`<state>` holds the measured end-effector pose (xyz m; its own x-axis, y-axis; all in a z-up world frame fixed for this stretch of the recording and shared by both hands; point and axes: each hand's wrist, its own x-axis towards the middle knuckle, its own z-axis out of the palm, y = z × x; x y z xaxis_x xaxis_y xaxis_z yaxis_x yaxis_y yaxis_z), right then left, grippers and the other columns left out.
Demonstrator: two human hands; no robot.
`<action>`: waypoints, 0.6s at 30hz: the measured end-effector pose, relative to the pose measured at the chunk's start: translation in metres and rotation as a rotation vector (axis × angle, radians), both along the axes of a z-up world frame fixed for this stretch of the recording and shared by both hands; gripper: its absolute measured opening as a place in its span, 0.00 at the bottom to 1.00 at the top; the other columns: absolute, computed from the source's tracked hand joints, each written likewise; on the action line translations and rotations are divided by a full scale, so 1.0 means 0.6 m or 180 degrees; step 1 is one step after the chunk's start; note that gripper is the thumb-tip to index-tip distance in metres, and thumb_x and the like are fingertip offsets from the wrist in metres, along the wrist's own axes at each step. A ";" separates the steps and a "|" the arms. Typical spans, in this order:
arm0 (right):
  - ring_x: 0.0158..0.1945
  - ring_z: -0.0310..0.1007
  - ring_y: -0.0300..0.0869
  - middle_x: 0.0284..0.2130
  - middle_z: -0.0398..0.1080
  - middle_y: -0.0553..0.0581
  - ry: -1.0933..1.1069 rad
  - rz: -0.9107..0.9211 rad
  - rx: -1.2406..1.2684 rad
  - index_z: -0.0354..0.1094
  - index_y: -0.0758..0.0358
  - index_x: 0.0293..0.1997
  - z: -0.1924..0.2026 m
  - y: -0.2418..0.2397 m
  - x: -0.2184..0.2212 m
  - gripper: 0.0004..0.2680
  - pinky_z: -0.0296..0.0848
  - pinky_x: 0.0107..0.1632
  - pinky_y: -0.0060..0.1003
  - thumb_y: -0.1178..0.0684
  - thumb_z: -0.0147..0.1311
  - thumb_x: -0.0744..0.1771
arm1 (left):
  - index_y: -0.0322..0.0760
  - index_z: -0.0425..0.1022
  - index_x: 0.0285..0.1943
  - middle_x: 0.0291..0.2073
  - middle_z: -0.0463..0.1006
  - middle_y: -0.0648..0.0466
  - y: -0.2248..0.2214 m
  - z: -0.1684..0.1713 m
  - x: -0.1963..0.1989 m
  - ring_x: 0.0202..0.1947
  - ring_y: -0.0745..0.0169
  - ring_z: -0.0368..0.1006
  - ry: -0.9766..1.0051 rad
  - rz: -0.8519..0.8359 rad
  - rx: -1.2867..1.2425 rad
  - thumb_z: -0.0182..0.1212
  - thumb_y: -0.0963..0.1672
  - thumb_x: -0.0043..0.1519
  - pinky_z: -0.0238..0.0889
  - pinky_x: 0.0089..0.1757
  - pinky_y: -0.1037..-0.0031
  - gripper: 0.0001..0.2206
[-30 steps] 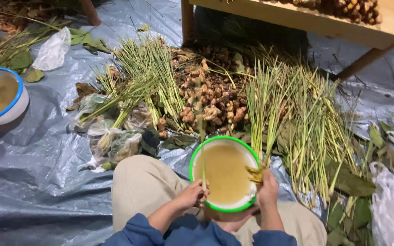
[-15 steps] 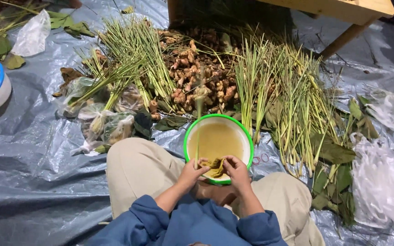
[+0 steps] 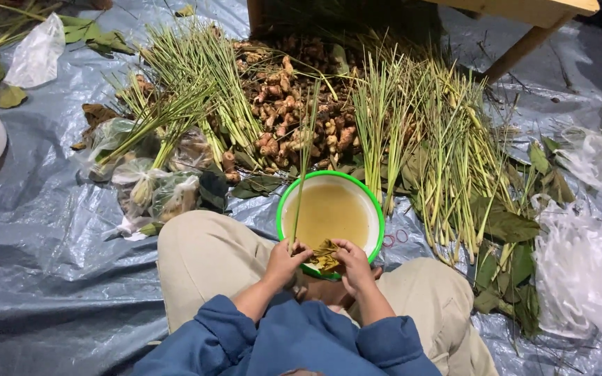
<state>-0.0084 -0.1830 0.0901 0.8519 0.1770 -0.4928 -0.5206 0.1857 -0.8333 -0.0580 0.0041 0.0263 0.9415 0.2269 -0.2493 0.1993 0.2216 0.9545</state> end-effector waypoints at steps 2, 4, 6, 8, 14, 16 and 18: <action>0.31 0.71 0.41 0.26 0.64 0.50 -0.0124 -0.0235 -0.0105 0.69 0.71 0.54 -0.025 -0.011 0.015 0.15 0.74 0.32 0.32 0.64 0.60 0.62 | 0.42 0.63 0.30 0.25 0.80 0.52 -0.004 0.045 0.000 0.27 0.62 0.78 0.0019 0.0130 -0.0260 0.75 0.46 0.57 0.76 0.32 0.72 0.18; 0.33 0.71 0.40 0.28 0.66 0.51 -0.0247 -0.0468 -0.0214 0.69 0.69 0.53 -0.035 -0.017 0.026 0.14 0.74 0.33 0.32 0.62 0.62 0.63 | 0.40 0.65 0.30 0.23 0.75 0.52 -0.010 0.035 0.002 0.25 0.61 0.78 0.0038 0.0261 -0.0522 0.70 0.50 0.63 0.78 0.32 0.71 0.18; 0.38 0.67 0.39 0.37 0.63 0.50 -0.0454 -0.0777 -0.0605 0.67 0.61 0.43 -0.032 -0.020 0.033 0.09 0.74 0.39 0.32 0.58 0.65 0.64 | 0.41 0.66 0.38 0.17 0.66 0.51 -0.018 -0.030 0.007 0.14 0.62 0.68 0.0098 -0.0197 -0.1280 0.49 0.51 0.72 0.64 0.20 0.78 0.14; 0.37 0.70 0.39 0.38 0.65 0.51 -0.0593 -0.0741 -0.0627 0.68 0.61 0.41 -0.068 -0.031 0.040 0.08 0.76 0.39 0.32 0.57 0.66 0.65 | 0.44 0.63 0.38 0.18 0.63 0.53 -0.021 -0.016 0.004 0.14 0.65 0.61 0.0227 -0.0648 -0.1567 0.46 0.52 0.73 0.59 0.19 0.80 0.15; 0.36 0.76 0.40 0.40 0.70 0.53 -0.1032 -0.0105 -0.0684 0.67 0.60 0.35 -0.123 -0.016 0.034 0.09 0.80 0.40 0.33 0.58 0.69 0.64 | 0.51 0.60 0.40 0.19 0.51 0.63 -0.039 0.006 -0.003 0.15 0.74 0.45 0.0612 -0.1591 -0.2051 0.42 0.58 0.73 0.44 0.18 0.85 0.16; 0.34 0.77 0.41 0.41 0.71 0.53 -0.1104 0.0022 -0.0650 0.67 0.61 0.33 -0.138 -0.013 0.034 0.10 0.81 0.40 0.33 0.58 0.70 0.63 | 0.52 0.60 0.40 0.19 0.50 0.63 -0.038 0.013 -0.002 0.15 0.74 0.44 0.0687 -0.1630 -0.2061 0.42 0.58 0.73 0.43 0.18 0.85 0.17; 0.32 0.78 0.44 0.47 0.67 0.56 -0.0920 0.0067 -0.0250 0.65 0.63 0.39 -0.135 -0.005 0.031 0.12 0.83 0.37 0.36 0.61 0.70 0.63 | 0.53 0.60 0.40 0.19 0.49 0.63 -0.038 0.016 0.000 0.15 0.74 0.44 0.0824 -0.1513 -0.2114 0.42 0.58 0.73 0.43 0.19 0.85 0.15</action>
